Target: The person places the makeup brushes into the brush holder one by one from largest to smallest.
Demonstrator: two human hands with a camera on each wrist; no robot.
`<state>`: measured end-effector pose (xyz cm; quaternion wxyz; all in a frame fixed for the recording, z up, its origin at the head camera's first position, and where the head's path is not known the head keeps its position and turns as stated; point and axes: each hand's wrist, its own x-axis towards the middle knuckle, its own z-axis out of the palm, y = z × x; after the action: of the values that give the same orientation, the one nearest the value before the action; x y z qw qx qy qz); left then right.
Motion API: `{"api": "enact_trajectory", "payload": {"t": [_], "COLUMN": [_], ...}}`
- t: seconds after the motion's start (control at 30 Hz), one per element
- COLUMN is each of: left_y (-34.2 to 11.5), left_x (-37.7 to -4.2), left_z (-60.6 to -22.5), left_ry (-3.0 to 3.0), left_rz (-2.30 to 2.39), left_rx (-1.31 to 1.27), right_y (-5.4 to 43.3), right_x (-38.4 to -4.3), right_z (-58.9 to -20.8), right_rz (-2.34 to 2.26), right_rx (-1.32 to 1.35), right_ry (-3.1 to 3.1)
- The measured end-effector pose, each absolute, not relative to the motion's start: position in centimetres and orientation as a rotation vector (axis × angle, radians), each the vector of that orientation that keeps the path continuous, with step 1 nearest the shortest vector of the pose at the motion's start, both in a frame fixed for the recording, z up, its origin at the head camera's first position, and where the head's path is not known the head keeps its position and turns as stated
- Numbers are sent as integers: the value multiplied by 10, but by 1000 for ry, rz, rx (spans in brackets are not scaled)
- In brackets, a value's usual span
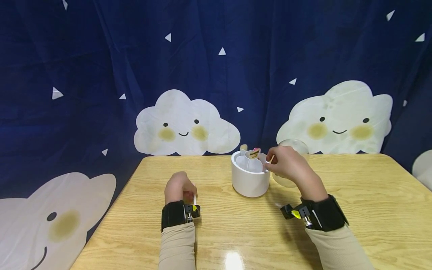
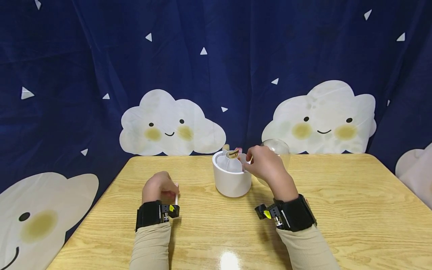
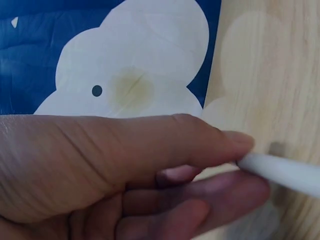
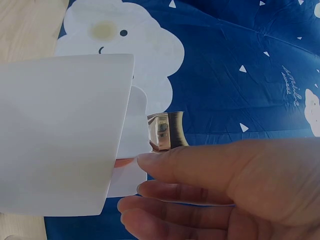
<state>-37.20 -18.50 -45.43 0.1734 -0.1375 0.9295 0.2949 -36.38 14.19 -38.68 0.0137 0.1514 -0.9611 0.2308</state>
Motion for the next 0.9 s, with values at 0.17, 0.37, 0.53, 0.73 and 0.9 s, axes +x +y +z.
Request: {"api": "enact_trajectory", "payload": {"t": [0.17, 0.37, 0.53, 0.73, 0.9], "left_y": [-186, -186, -185, -183, -177], "left_x": [-371, -372, -374, -375, -373], "left_z": [-451, -446, -442, -435, -426], "left_ry": [2753, 2848, 2888, 2920, 2976], "left_rz": [889, 980, 1070, 1232, 1335], "left_rx": [-281, -120, -83, -8, 108], "right_y": [142, 142, 142, 142, 142], "right_x": [-364, -364, -364, -363, -362], "right_z": [-387, -388, -388, -387, -386], "right_rz": [719, 724, 726, 731, 720], "right_rx": [474, 466, 462, 471, 476], "right_ry": [-2990, -2994, -2992, -2976, -2945]}}
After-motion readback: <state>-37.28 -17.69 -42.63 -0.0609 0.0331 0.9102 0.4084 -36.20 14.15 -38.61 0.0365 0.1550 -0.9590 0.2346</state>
